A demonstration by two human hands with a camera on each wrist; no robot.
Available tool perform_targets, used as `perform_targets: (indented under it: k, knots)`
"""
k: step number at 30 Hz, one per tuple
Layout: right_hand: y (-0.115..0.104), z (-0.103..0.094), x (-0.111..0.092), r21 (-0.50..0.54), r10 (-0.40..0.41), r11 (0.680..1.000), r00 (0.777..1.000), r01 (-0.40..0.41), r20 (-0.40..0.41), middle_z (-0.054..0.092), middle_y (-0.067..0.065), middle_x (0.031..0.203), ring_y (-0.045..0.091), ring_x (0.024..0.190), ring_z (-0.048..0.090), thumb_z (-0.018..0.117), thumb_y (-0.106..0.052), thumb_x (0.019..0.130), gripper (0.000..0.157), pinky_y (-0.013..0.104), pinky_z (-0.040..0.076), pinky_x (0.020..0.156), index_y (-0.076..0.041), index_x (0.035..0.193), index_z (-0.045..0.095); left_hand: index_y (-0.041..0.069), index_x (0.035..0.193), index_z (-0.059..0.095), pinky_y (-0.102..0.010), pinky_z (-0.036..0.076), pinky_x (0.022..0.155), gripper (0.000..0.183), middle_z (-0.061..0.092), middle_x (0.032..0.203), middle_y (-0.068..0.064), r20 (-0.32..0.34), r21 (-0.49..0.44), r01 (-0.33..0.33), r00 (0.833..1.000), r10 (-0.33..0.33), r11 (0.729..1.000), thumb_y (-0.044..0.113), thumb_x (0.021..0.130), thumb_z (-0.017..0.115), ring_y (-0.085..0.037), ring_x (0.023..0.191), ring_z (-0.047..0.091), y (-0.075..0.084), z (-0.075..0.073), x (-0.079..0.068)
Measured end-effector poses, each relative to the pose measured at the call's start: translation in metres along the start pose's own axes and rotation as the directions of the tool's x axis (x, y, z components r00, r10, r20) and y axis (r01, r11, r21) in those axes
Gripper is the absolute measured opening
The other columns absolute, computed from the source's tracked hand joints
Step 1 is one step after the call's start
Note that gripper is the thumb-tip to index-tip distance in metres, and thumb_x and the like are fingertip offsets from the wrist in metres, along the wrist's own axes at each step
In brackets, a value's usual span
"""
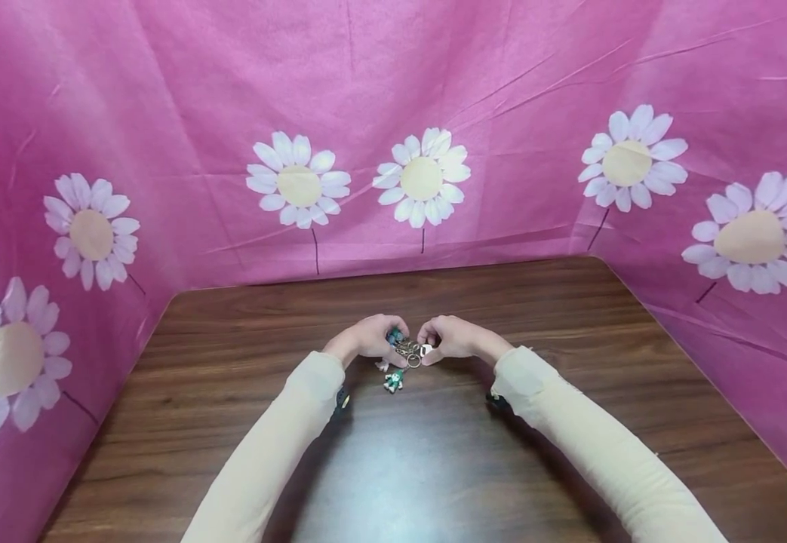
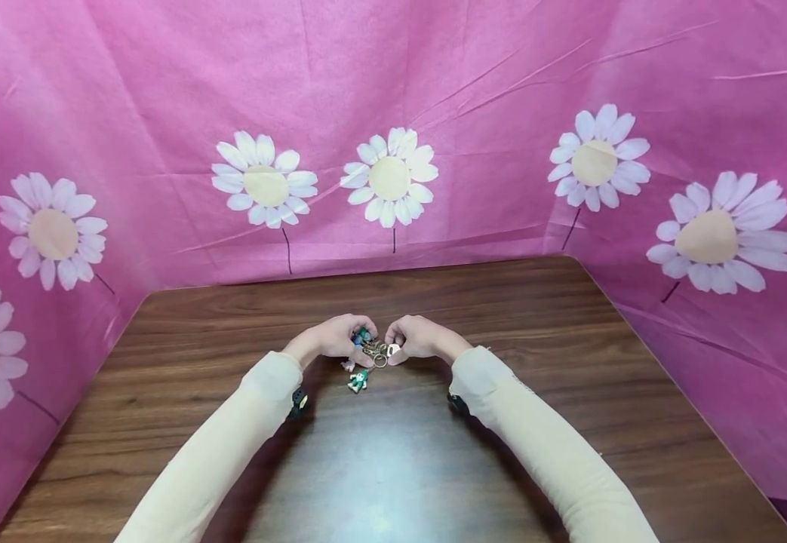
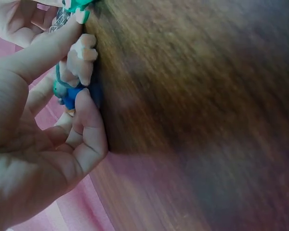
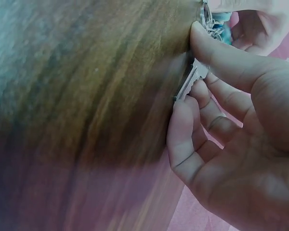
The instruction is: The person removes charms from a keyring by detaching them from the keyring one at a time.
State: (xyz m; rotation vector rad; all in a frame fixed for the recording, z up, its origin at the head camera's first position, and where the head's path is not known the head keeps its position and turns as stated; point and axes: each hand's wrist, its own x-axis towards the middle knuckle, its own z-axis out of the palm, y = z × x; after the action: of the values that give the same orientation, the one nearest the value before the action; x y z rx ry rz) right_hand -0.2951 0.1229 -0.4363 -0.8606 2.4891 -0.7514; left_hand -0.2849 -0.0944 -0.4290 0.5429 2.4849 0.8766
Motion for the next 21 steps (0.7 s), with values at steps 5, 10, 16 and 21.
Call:
perform_targets:
  k: [5,10,16,21]
  knots:
    - [0.0009,0.0009,0.0002,0.012,0.003,1.0,1.0,-0.003,0.002,0.057,0.0,0.082,0.012,0.077,0.05,0.086,-0.015,0.081,0.022,0.029,0.042,0.074,-0.01,0.094,0.069,0.014,0.099,0.07,-0.031,0.048,0.079,0.034,0.066,0.08,0.004,-0.011,0.007,0.01,1.0,-0.01,1.0,0.021,0.075,0.093,-0.014,0.073,0.061,-0.0009,0.0006,-0.0013]
    - [0.0003,0.0012,-0.0011,0.002,0.005,1.0,1.0,-0.005,-0.002,0.057,0.001,0.085,0.014,0.081,0.051,0.086,-0.017,0.082,0.019,0.031,0.043,0.077,-0.011,0.091,0.07,0.013,0.092,0.071,-0.027,0.049,0.073,0.028,0.062,0.066,0.006,-0.007,0.002,0.004,1.0,-0.004,1.0,0.021,0.076,0.092,-0.011,0.061,0.061,-0.0013,0.001,-0.0036]
    - [0.0009,0.0023,-0.0029,-0.008,0.011,1.0,1.0,-0.012,-0.008,0.055,0.003,0.09,0.016,0.086,0.052,0.086,-0.018,0.082,0.019,0.032,0.044,0.081,-0.012,0.091,0.07,0.014,0.089,0.072,-0.026,0.049,0.072,0.025,0.06,0.057,0.006,-0.007,0.028,-0.003,1.0,0.003,1.0,0.024,0.077,0.091,-0.01,0.054,0.061,-0.0009,0.0013,-0.0052]
    - [0.0012,0.0028,-0.0026,-0.004,0.001,1.0,1.0,-0.001,-0.007,0.054,0.002,0.09,0.016,0.086,0.052,0.084,-0.017,0.083,0.017,0.032,0.044,0.081,-0.012,0.09,0.07,0.017,0.09,0.073,-0.026,0.049,0.072,0.023,0.059,0.057,0.007,-0.016,0.085,-0.021,1.0,0.022,0.996,0.027,0.079,0.09,-0.009,0.055,0.06,-0.0013,0.0016,-0.0064]
